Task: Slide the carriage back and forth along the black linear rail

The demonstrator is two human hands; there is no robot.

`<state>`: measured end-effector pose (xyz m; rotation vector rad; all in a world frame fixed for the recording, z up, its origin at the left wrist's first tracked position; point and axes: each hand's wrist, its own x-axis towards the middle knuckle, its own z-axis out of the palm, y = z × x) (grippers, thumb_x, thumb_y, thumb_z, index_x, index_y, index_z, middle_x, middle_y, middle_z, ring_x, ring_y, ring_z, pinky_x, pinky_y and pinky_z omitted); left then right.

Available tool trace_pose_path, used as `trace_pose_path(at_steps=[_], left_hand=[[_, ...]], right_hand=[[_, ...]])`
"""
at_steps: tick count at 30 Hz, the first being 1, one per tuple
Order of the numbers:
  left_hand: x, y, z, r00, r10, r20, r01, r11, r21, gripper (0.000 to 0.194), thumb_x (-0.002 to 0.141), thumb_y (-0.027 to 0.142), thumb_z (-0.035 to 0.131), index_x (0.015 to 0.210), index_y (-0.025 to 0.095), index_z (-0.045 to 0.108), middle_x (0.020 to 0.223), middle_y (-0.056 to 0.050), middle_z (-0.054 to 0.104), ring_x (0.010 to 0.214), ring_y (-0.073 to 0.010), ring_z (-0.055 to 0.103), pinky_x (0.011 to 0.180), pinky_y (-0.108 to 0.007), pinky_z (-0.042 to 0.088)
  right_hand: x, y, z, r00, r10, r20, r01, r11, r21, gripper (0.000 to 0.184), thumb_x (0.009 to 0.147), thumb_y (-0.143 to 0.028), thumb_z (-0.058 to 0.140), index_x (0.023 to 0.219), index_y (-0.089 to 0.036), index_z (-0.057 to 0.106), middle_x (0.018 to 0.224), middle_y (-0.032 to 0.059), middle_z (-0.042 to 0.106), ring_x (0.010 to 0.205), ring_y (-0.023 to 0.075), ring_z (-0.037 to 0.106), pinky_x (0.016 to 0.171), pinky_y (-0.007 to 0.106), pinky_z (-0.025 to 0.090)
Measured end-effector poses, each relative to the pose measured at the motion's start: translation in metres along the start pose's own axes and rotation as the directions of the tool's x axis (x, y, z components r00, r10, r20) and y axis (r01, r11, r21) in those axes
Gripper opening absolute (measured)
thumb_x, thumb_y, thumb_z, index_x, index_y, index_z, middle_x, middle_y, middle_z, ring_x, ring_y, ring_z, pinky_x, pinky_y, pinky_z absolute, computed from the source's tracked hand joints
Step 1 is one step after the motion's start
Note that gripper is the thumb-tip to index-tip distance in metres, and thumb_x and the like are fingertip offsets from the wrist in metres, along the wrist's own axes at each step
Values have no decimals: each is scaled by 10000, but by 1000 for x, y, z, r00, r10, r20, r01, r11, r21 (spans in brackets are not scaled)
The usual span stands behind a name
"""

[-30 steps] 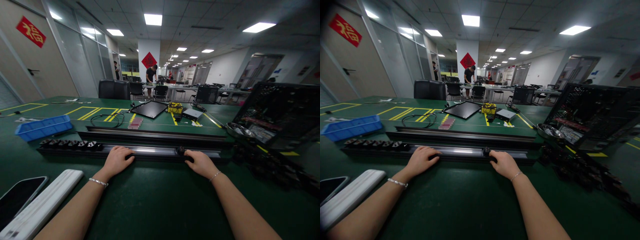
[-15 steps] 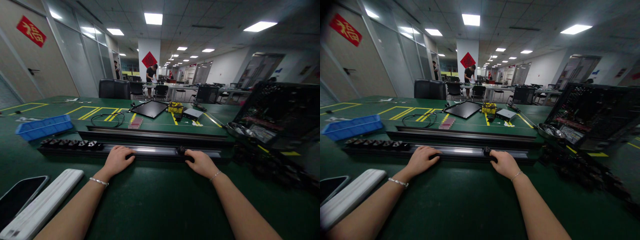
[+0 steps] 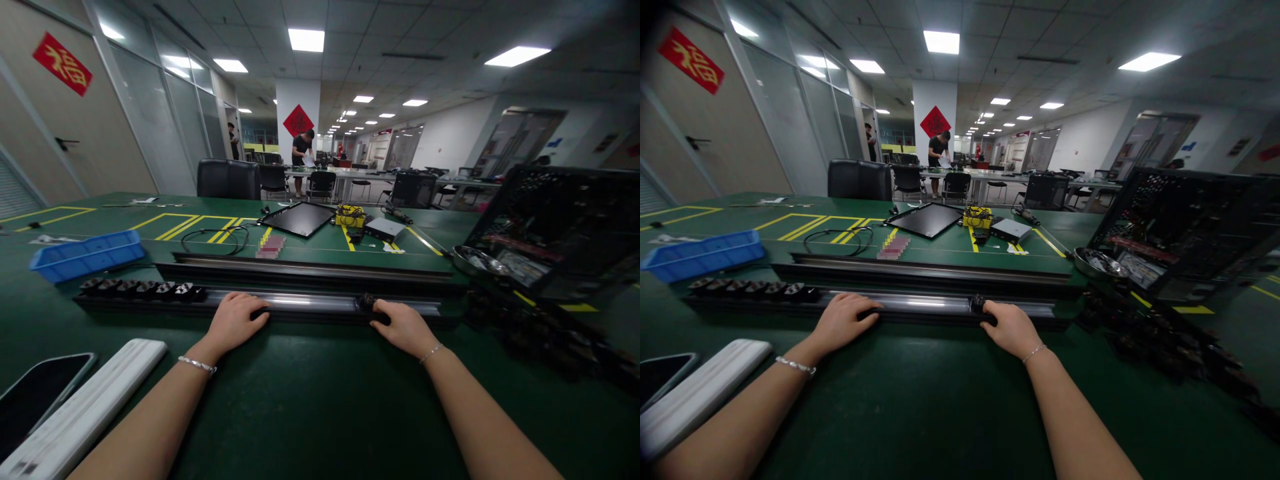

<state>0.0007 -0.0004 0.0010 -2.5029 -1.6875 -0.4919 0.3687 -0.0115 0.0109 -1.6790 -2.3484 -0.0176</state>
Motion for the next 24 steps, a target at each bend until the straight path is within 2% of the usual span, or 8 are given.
trace_pose_path(at_steps=[5, 10, 14, 20, 24], left_hand=[[0, -3, 3, 1000, 2, -13, -2, 1000, -23, 285, 810, 401, 469, 973, 284, 671, 1016, -19, 701, 970, -208, 597, 900, -392, 346], [0, -4, 4, 1000, 8, -12, -9, 999, -31, 281, 810, 396, 473, 978, 287, 671, 1008, -18, 702, 968, -209, 597, 896, -393, 347], [0, -2, 3, 1000, 2, -14, -2, 1000, -26, 275, 808, 402, 480, 969, 291, 673, 1007, -19, 703, 962, -207, 594, 905, -391, 342], [0, -3, 3, 1000, 6, -7, -7, 999, -41, 274, 806, 398, 480, 974, 293, 670, 985, -9, 706, 952, -201, 592, 892, -379, 341], [0, -4, 4, 1000, 7, -12, -7, 999, -43, 274, 812, 400, 472, 968, 291, 670, 991, -8, 705, 962, -199, 591, 885, -379, 343]], right_hand=[[-1, 1, -1, 1000, 5, -23, -4, 999, 48, 188, 752, -307, 534, 911, -244, 611, 914, 27, 679, 830, 200, 614, 698, 292, 426], [-1, 0, -1, 995, 36, -91, -21, 988, 156, 210, 826, -337, 429, 811, -242, 615, 878, 9, 680, 821, 178, 605, 722, 287, 417], [2, -2, 2, 988, 97, -117, -80, 987, 140, 197, 822, -319, 424, 742, -234, 583, 785, 5, 662, 746, 173, 590, 662, 276, 390], [2, -6, 2, 987, 103, -126, -83, 985, 151, 162, 806, -290, 427, 689, -233, 522, 687, -6, 621, 667, 157, 557, 605, 264, 345], [4, -5, 5, 968, 204, -146, -180, 970, 162, 91, 786, -305, 448, 736, -236, 479, 675, -6, 585, 637, 159, 536, 573, 267, 340]])
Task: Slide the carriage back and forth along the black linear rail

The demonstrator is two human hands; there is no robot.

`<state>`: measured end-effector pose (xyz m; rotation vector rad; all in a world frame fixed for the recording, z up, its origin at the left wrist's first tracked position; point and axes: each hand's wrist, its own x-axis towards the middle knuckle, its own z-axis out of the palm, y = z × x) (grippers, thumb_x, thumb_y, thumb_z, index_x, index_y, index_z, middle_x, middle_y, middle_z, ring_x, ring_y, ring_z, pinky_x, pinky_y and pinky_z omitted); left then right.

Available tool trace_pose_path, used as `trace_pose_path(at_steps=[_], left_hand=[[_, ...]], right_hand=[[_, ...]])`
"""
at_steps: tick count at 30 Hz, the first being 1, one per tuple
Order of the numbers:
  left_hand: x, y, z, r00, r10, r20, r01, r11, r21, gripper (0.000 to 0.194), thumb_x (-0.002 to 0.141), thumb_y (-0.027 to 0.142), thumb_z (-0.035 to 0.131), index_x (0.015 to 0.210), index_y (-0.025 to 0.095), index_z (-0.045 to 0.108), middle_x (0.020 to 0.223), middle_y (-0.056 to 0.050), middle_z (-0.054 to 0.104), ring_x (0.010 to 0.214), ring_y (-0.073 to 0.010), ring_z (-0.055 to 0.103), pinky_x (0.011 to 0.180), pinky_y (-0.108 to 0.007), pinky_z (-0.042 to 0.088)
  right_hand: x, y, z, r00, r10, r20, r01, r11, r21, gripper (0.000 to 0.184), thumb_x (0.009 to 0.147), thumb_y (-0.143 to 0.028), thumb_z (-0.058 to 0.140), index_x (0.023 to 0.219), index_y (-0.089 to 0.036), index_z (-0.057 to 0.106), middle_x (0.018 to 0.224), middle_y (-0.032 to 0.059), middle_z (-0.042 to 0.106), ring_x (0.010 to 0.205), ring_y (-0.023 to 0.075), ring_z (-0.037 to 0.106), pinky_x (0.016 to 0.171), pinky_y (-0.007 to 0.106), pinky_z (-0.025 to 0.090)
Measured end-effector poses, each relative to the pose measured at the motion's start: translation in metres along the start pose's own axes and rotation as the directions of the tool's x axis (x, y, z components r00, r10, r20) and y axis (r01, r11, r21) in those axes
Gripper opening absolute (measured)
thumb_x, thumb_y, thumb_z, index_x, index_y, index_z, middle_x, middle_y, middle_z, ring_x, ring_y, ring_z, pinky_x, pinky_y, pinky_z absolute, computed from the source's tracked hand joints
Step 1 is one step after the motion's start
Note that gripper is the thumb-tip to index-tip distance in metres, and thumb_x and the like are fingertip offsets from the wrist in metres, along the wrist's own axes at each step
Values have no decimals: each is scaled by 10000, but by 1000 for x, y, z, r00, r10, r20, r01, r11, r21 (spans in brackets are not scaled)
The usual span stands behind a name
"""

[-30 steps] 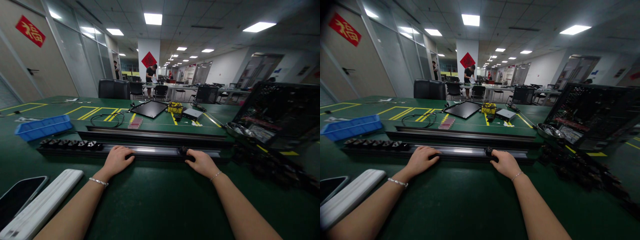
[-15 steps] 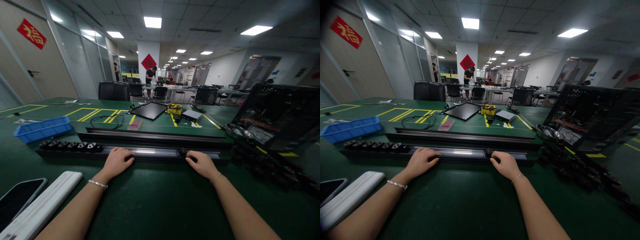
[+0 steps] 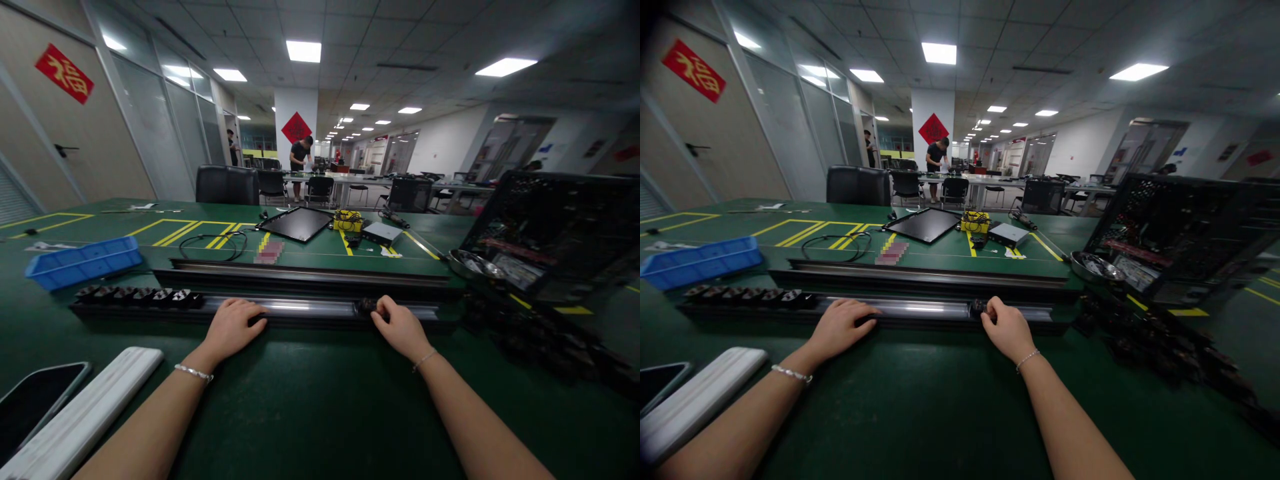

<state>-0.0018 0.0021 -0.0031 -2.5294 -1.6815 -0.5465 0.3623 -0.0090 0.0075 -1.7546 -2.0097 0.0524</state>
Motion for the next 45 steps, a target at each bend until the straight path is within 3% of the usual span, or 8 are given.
trace_pose_path(at_steps=[3, 7, 12, 18, 24, 45], left_hand=[[0, 1, 0, 1000, 2, -5, -2, 1000, 12, 272, 813, 396, 473, 964, 289, 672, 994, -11, 704, 962, -203, 594, 889, -385, 342], [0, 1, -1, 1000, 3, 4, -3, 1000, 27, 277, 816, 395, 470, 979, 290, 669, 1000, -14, 703, 966, -207, 596, 886, -387, 344], [0, 2, -2, 1000, 3, 6, -3, 1000, 29, 273, 815, 396, 473, 969, 285, 669, 988, -12, 705, 959, -206, 597, 883, -380, 346], [0, 2, -2, 1000, 3, 11, -3, 999, 42, 281, 821, 403, 460, 981, 291, 663, 1001, -8, 704, 968, -200, 595, 889, -376, 344], [1, 2, -2, 1000, -13, 23, 12, 999, 35, 284, 815, 404, 469, 981, 287, 668, 1003, -4, 703, 974, -204, 594, 895, -378, 342], [0, 1, -1, 1000, 0, -1, 0, 1000, 21, 283, 816, 402, 465, 965, 284, 676, 986, -6, 706, 957, -203, 597, 894, -384, 344]], right_hand=[[2, 4, 5, 994, 34, -108, -41, 997, -67, 92, 758, -313, 477, 778, -225, 491, 791, 43, 595, 776, 202, 547, 671, 309, 396], [3, 7, 11, 963, 56, -263, -95, 986, -140, 307, 735, -346, 510, 1006, -206, 545, 1116, 106, 569, 1085, 276, 470, 889, 415, 374], [3, 5, 10, 983, 150, -102, -163, 977, -137, 382, 795, -399, 437, 1112, -225, 559, 1210, 84, 566, 1193, 281, 423, 1018, 547, 227], [6, 0, 4, 974, 227, -4, -226, 968, -110, 411, 780, -424, 421, 1111, -239, 581, 1219, 68, 571, 1204, 275, 419, 1027, 578, 187], [9, -2, 3, 955, 295, 16, -290, 948, -129, 427, 756, -410, 437, 1119, -247, 590, 1228, 50, 565, 1202, 251, 417, 1038, 530, 194], [11, 1, 2, 953, 300, 39, -294, 949, -112, 404, 759, -357, 425, 1113, -260, 593, 1227, 35, 572, 1197, 240, 423, 1031, 495, 209]])
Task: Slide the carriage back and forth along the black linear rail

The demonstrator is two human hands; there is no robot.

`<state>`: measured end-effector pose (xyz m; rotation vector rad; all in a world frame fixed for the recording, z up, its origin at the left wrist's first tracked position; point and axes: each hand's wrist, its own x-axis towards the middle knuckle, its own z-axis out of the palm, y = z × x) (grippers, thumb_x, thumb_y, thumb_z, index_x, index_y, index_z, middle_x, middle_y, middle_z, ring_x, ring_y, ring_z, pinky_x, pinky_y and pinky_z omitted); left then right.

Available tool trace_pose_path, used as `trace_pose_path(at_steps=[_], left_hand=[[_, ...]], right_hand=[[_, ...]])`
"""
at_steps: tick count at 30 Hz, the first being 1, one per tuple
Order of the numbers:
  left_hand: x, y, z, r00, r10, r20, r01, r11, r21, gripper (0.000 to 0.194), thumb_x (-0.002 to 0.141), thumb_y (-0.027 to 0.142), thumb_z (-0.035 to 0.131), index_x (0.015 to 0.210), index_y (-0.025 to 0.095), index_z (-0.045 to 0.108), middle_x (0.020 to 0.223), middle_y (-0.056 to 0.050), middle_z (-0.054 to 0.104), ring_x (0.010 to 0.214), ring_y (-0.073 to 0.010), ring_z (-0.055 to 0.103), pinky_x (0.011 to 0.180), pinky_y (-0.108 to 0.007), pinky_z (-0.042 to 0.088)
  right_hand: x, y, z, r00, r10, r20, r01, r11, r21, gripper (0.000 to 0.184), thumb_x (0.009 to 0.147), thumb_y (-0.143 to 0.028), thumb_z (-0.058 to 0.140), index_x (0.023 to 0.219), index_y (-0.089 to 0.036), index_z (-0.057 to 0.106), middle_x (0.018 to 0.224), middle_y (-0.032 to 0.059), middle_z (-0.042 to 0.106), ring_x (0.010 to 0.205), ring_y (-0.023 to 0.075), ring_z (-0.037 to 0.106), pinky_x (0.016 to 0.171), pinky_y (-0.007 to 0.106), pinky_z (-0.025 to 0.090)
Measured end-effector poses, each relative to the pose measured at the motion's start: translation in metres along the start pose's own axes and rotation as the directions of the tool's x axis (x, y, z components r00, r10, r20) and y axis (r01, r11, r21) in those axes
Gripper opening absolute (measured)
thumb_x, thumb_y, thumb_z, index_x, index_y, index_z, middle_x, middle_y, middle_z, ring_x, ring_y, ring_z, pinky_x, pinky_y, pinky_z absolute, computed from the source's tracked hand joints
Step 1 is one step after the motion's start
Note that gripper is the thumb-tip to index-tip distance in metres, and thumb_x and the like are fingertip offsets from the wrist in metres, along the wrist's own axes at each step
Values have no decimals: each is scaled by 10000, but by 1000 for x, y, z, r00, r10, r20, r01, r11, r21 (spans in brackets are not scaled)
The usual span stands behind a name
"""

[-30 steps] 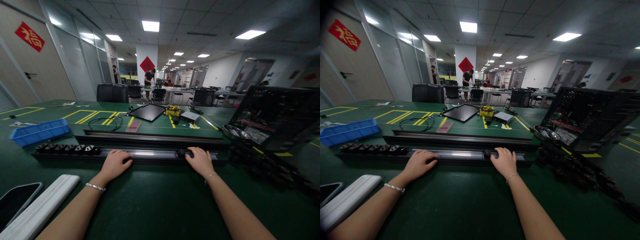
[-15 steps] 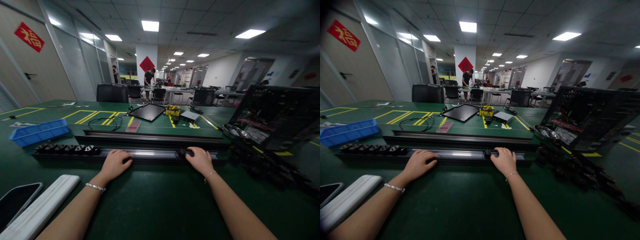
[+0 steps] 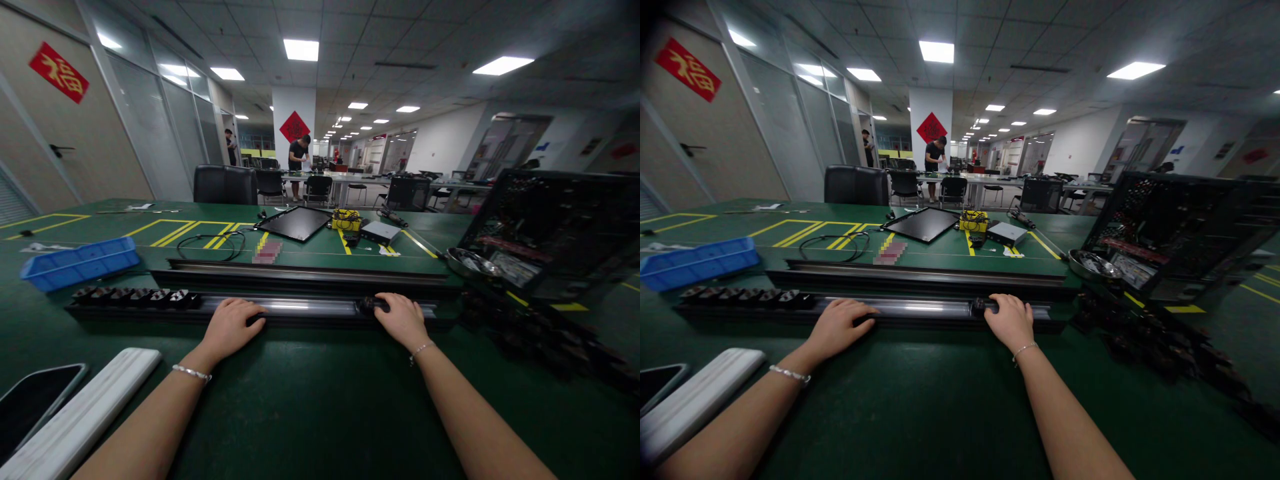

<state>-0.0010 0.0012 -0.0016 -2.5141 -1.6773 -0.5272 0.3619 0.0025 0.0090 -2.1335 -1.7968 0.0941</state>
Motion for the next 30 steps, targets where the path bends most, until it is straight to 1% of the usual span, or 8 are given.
trace_pose_path(at_steps=[4, 9, 13, 24, 30], left_hand=[[0, -1, 1, 1000, -1, -4, 1, 1000, 8, 285, 812, 406, 473, 972, 283, 675, 998, -10, 704, 961, -206, 598, 892, -383, 347], [0, -1, 1, 1000, 5, 10, -5, 1000, 14, 282, 816, 400, 468, 977, 289, 670, 976, 1, 706, 956, -206, 598, 890, -387, 345], [0, 0, 0, 1000, 2, 12, -2, 1000, 13, 286, 818, 400, 467, 977, 280, 670, 977, -5, 704, 959, -208, 596, 888, -386, 346], [0, -1, 1, 1000, -1, 15, 1, 1000, 6, 290, 818, 409, 465, 982, 286, 670, 997, -13, 703, 954, -205, 594, 891, -386, 345], [0, 1, -1, 1000, -5, 6, 5, 1000, -9, 285, 811, 409, 469, 971, 289, 673, 985, -13, 706, 949, -204, 596, 900, -389, 345]], right_hand=[[0, 0, 0, 1000, -6, -10, 6, 1000, 5, 397, 759, -356, 427, 1102, -255, 598, 1224, 38, 575, 1195, 246, 424, 1031, 509, 201], [-1, -1, -1, 1000, -14, -17, 14, 1000, -7, 392, 755, -337, 429, 1095, -249, 602, 1209, 44, 585, 1175, 239, 446, 1020, 487, 233], [-1, -1, -2, 1000, -10, -17, 10, 1000, -18, 388, 758, -329, 426, 1094, -255, 606, 1211, 42, 585, 1179, 243, 442, 1019, 492, 233], [1, 1, -2, 1000, -14, 5, 14, 1000, -23, 408, 749, -298, 427, 1115, -253, 601, 1219, 27, 585, 1178, 227, 444, 1003, 439, 272], [1, 1, -2, 1000, -12, 13, 12, 999, -31, 404, 754, -273, 408, 1110, -263, 599, 1232, 21, 581, 1186, 225, 439, 1013, 453, 256]])
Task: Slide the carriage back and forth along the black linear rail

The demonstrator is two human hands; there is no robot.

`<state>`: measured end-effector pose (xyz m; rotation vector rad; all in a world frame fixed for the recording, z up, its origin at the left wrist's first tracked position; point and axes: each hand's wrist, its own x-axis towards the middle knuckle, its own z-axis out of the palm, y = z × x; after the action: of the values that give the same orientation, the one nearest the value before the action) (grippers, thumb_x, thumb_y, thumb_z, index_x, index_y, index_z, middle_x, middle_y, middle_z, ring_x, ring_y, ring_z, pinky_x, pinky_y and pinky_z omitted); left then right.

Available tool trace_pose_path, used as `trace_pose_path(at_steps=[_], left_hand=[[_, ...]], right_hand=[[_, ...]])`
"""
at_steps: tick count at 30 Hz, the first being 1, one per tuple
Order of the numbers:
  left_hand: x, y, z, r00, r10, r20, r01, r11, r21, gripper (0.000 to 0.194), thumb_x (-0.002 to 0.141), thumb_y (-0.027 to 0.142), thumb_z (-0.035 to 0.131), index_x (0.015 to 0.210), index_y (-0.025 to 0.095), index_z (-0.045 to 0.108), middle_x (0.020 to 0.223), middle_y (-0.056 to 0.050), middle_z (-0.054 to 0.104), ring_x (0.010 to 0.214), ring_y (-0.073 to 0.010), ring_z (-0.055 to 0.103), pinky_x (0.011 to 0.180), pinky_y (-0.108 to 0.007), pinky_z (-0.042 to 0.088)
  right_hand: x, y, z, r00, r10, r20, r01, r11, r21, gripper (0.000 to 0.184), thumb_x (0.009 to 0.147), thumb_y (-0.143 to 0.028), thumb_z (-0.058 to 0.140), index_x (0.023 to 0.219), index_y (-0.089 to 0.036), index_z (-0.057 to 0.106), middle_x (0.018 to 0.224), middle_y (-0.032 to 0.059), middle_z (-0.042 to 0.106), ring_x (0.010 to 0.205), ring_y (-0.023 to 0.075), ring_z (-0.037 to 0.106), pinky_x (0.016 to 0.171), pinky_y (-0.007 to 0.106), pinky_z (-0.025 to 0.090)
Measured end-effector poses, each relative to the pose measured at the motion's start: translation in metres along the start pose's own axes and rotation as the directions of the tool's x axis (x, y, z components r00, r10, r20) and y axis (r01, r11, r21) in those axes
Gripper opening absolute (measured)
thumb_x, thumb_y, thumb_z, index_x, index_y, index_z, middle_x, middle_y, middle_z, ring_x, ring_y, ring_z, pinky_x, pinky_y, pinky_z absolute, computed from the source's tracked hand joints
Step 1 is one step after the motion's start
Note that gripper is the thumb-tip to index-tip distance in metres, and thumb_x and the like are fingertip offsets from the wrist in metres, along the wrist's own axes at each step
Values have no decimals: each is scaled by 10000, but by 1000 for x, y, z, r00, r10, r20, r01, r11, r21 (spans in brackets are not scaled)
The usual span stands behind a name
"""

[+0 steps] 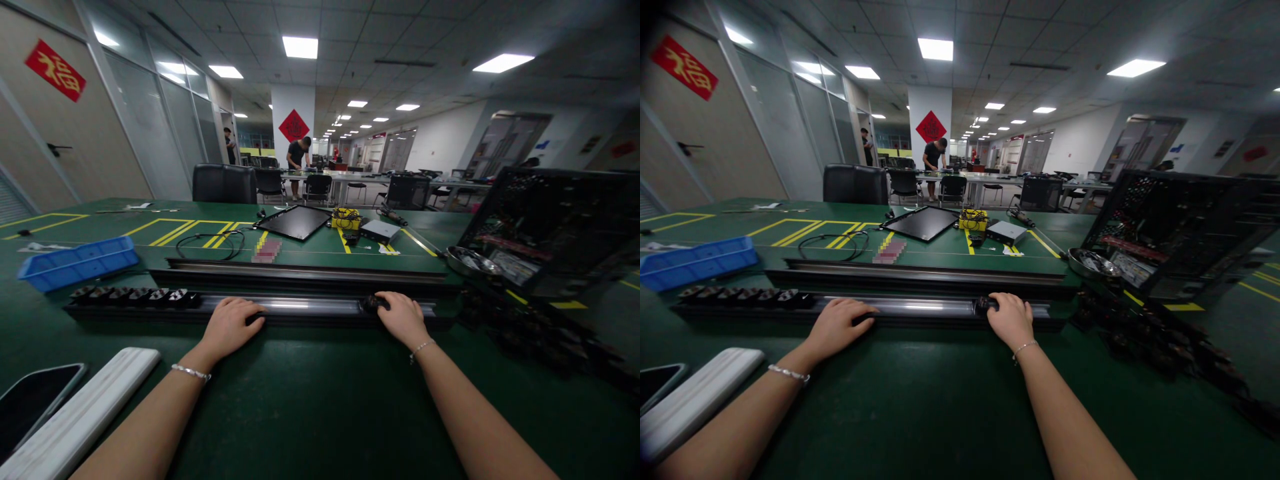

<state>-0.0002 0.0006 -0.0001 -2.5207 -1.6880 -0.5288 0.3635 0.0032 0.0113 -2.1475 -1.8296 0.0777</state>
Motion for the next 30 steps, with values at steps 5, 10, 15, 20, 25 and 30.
trace_pose_path(at_steps=[5, 10, 15, 20, 25, 30], left_hand=[[0, -2, 2, 1000, 1, 6, -1, 1000, 15, 296, 814, 416, 464, 983, 288, 670, 995, -12, 703, 964, -208, 594, 894, -389, 349], [0, -3, 3, 1000, 10, 6, -10, 1000, 20, 294, 817, 419, 458, 975, 289, 669, 981, -8, 705, 962, -209, 595, 886, -383, 350], [0, -4, 4, 1000, 4, 1, -4, 1000, 12, 291, 810, 421, 465, 977, 295, 668, 1004, -9, 702, 971, -209, 593, 894, -384, 346], [0, -4, 3, 1000, 5, 8, -5, 1000, 6, 295, 814, 420, 460, 976, 291, 670, 998, -13, 703, 968, -211, 595, 898, -395, 345], [1, -4, 4, 1000, -2, 4, 2, 1000, 5, 288, 810, 416, 466, 977, 300, 670, 999, -11, 704, 964, -208, 596, 902, -391, 344], [0, -3, 3, 1000, -2, 6, 2, 1000, 8, 292, 813, 418, 461, 973, 296, 672, 998, -12, 703, 963, -210, 596, 899, -391, 344]], right_hand=[[0, 1, 1, 1000, -3, 1, 3, 1000, -1, 415, 756, -264, 403, 1123, -259, 596, 1240, 24, 575, 1185, 227, 443, 1003, 446, 273], [0, 0, 2, 1000, 5, -6, -5, 1000, 3, 413, 753, -257, 404, 1117, -259, 601, 1241, 23, 573, 1186, 223, 438, 1013, 443, 256], [0, 0, 1, 1000, 11, -8, -11, 1000, -5, 410, 747, -254, 410, 1106, -261, 608, 1238, 22, 575, 1182, 225, 440, 1005, 438, 268], [1, 1, 2, 1000, 6, -5, -6, 1000, -3, 418, 740, -255, 408, 1107, -259, 607, 1233, 18, 578, 1177, 224, 446, 1001, 430, 282], [1, 0, 1, 1000, 7, -5, -7, 1000, -7, 416, 740, -254, 409, 1102, -263, 613, 1232, 21, 580, 1174, 229, 447, 1006, 441, 274], [1, 0, 1, 1000, 6, -16, -6, 1000, 6, 415, 736, -253, 416, 1100, -256, 616, 1227, 20, 584, 1171, 220, 454, 1005, 406, 287]])
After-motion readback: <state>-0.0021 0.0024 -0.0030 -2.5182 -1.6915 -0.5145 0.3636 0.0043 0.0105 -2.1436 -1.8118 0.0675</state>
